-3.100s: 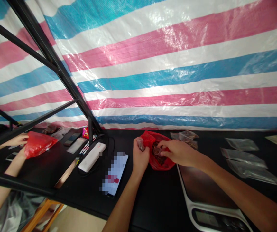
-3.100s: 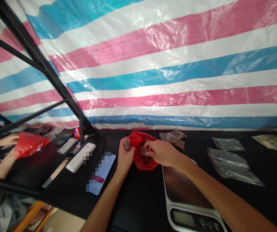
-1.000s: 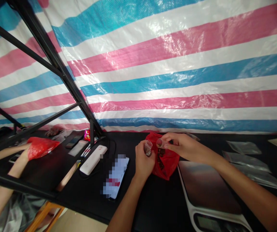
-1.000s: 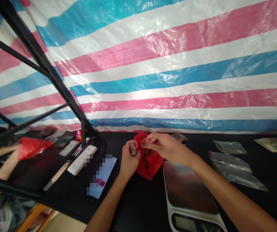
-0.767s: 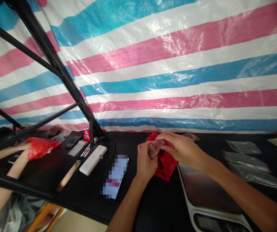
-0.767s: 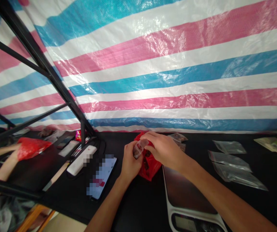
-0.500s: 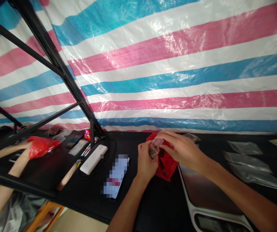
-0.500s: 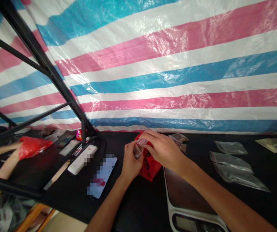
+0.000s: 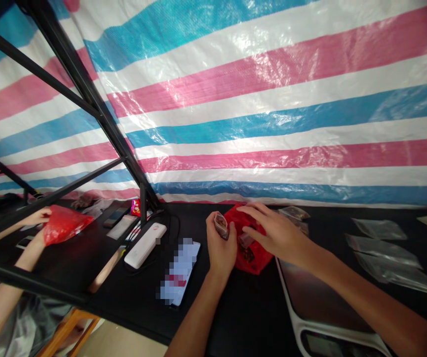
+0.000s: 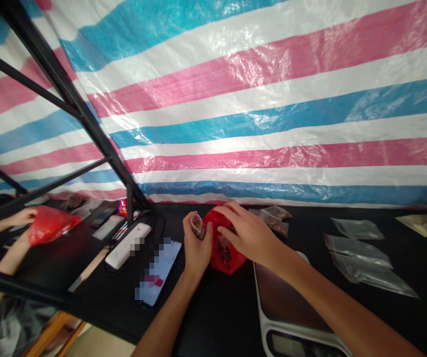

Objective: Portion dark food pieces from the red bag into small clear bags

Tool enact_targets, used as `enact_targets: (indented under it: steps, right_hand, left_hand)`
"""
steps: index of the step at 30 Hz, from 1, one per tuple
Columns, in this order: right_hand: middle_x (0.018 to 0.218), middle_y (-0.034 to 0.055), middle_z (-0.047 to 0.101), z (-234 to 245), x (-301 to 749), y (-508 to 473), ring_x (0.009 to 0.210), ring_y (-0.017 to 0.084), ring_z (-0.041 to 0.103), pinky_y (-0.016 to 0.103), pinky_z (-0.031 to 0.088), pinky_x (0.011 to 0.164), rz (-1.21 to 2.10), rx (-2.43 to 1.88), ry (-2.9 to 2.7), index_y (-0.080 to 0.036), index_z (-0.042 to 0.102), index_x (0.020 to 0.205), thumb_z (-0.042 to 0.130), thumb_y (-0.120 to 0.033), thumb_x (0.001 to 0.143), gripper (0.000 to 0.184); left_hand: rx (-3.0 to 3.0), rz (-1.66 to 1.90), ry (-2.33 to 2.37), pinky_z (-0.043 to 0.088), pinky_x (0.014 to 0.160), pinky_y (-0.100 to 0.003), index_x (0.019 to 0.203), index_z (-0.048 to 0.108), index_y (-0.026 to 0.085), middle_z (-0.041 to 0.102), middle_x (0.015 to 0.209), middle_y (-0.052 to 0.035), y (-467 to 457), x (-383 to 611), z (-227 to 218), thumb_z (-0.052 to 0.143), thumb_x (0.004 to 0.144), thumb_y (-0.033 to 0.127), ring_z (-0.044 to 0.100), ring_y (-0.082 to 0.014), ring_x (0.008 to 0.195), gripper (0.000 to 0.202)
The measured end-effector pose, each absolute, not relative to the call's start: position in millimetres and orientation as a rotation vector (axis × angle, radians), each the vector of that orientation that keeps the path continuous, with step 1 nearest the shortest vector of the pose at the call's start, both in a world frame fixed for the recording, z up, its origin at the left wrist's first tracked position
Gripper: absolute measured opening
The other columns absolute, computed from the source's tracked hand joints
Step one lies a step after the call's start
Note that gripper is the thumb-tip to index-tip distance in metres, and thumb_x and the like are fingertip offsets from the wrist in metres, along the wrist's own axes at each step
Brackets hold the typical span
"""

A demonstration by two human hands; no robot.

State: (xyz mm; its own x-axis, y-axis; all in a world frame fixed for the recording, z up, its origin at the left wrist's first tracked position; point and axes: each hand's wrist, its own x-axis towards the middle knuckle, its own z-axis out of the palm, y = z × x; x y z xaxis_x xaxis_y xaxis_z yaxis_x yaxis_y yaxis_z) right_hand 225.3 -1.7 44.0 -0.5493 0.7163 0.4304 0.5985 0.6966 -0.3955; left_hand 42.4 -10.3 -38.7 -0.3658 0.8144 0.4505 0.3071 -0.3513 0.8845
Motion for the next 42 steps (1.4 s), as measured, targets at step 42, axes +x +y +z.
enact_targets:
  steps: [42]
  right_hand:
    - [0.098, 0.0095, 0.081, 82, 317, 13, 0.084, 0.027, 0.074, 0.031, 0.051, 0.067, 0.926, -1.417, -2.69, -0.016, 0.082, 0.113, 0.063, -0.023, 0.078, 0.04]
  left_hand:
    - [2.236, 1.194, 1.128, 0.054, 0.091, -0.037, 0.107, 0.071, 0.023, 0.065, 0.104, -0.008, -31, 53, -26, 0.058, 0.098, 0.016, 0.063, -0.0224, 0.101, 0.018]
